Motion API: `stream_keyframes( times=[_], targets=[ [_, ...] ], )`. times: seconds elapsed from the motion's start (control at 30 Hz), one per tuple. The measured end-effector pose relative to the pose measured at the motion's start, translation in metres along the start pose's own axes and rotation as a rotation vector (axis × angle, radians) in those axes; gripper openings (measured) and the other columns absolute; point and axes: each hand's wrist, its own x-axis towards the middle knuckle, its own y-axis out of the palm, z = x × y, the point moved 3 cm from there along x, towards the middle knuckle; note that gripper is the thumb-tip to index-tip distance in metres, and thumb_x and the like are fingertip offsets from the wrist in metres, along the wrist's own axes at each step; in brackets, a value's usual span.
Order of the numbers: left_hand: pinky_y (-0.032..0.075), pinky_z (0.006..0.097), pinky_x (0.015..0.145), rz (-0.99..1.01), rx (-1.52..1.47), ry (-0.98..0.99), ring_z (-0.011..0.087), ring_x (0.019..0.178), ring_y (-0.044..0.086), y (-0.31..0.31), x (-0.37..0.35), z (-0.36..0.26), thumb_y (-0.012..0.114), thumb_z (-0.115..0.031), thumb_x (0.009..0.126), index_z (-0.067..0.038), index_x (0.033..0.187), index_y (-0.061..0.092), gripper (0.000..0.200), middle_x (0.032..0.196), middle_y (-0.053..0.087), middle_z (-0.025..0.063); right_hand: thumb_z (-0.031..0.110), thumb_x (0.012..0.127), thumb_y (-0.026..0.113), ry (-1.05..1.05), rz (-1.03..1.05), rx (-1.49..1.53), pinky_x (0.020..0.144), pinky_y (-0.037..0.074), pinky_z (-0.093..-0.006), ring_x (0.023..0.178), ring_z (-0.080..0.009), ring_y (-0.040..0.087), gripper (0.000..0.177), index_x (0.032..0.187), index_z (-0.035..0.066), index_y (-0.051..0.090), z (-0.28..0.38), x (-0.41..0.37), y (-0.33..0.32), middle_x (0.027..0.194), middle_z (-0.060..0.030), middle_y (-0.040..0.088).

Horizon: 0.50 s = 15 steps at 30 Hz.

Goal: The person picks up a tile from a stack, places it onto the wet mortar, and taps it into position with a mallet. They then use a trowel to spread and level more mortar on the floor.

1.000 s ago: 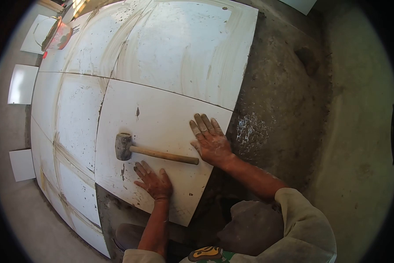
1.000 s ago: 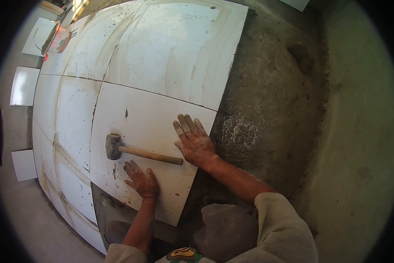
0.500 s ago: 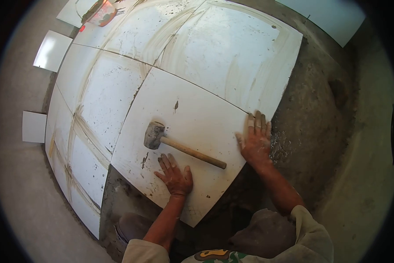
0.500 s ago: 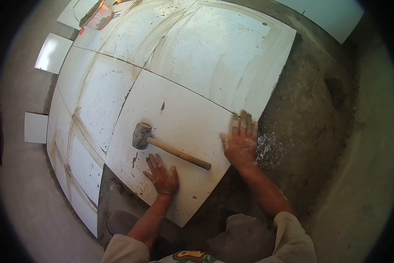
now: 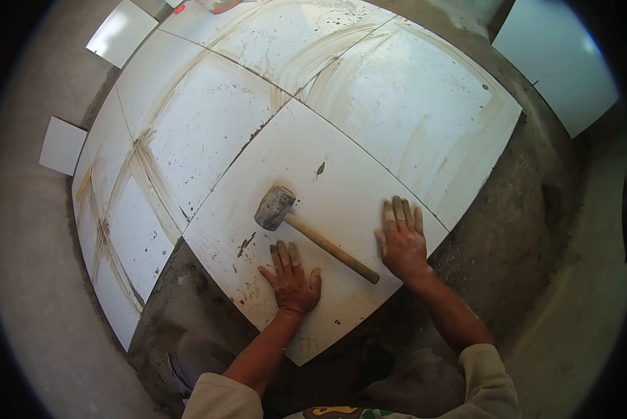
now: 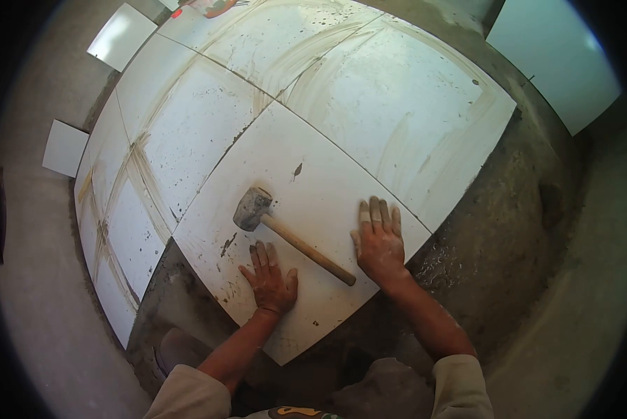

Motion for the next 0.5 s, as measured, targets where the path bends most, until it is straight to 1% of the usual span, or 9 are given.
stream_keyframes(
  times=[0.03,0.1,0.17,0.23,0.3,0.33,0.37,0.5],
  targets=[
    [0.006,0.0731,0.102,0.001,-0.005,0.001,0.0443,0.142,0.013,0.0,0.0,0.0,0.048,-0.042,0.087,0.003,0.147,0.02,0.079,0.153,0.015,0.0264,0.029,0.091,0.056,-0.011,0.006,-0.001,0.114,0.017,-0.0528,0.136,-0.0378,0.034,0.061,0.138,-0.005,0.038,0.004,0.017,0.005,0.143,-0.026,0.038],
    [0.005,0.0728,0.103,0.0,-0.015,-0.013,0.0439,0.142,0.013,-0.001,0.0,0.0,0.049,-0.042,0.087,0.003,0.147,0.021,0.08,0.153,0.015,0.0262,0.027,0.092,0.054,-0.183,0.002,0.034,0.115,0.018,-0.0514,0.135,-0.0322,0.036,0.057,0.139,-0.002,0.039,0.018,0.06,0.018,0.142,-0.0208,0.042],
    [0.003,0.0723,0.103,0.007,-0.046,-0.015,0.0434,0.143,0.013,-0.001,0.001,0.001,0.05,-0.043,0.086,0.003,0.146,0.023,0.08,0.153,0.016,0.0262,0.028,0.093,0.053,-0.251,-0.013,0.044,0.115,0.017,-0.0506,0.136,-0.0304,0.035,0.056,0.139,0.001,0.039,0.033,0.105,0.035,0.142,-0.0181,0.043],
    [0.003,0.0723,0.103,0.012,-0.048,-0.024,0.0433,0.143,0.014,-0.001,0.001,0.001,0.051,-0.043,0.085,0.003,0.146,0.024,0.081,0.153,0.017,0.0263,0.03,0.094,0.051,-0.275,0.017,0.06,0.116,0.016,-0.0498,0.138,-0.03,0.031,0.056,0.141,0.004,0.037,0.05,0.153,0.047,0.143,-0.0166,0.042],
    [0.003,0.0724,0.103,0.021,-0.048,-0.026,0.0431,0.142,0.015,-0.002,0.002,0.001,0.052,-0.044,0.085,0.003,0.145,0.025,0.081,0.153,0.018,0.0264,0.033,0.094,0.05,-0.248,0.027,0.054,0.116,0.013,-0.0506,0.141,-0.0291,0.027,0.057,0.142,0.006,0.036,0.06,0.194,0.06,0.145,-0.0148,0.039],
    [0.004,0.0726,0.103,0.024,-0.056,-0.026,0.0433,0.142,0.016,-0.002,0.002,0.001,0.052,-0.044,0.085,0.003,0.145,0.026,0.081,0.152,0.019,0.0264,0.033,0.094,0.05,-0.246,0.029,0.056,0.116,0.013,-0.0506,0.141,-0.0291,0.027,0.057,0.142,0.006,0.036,0.063,0.212,0.066,0.145,-0.0148,0.039],
    [0.004,0.0728,0.103,0.026,-0.064,-0.028,0.0435,0.142,0.017,-0.002,0.003,0.002,0.052,-0.045,0.085,0.003,0.145,0.026,0.081,0.152,0.02,0.0265,0.035,0.094,0.05,-0.203,0.023,0.041,0.116,0.011,-0.0514,0.141,-0.0289,0.025,0.058,0.142,0.006,0.036,0.065,0.229,0.072,0.146,-0.0142,0.038],
    [0.005,0.0736,0.102,0.032,-0.087,-0.04,0.0437,0.141,0.018,-0.002,0.002,0.004,0.053,-0.045,0.084,0.003,0.145,0.027,0.081,0.151,0.022,0.0265,0.04,0.094,0.048,-0.107,0.047,-0.015,0.116,0.008,-0.0529,0.143,-0.0288,0.021,0.061,0.143,0.006,0.035,0.066,0.268,0.076,0.149,-0.0126,0.035]
  ],
)
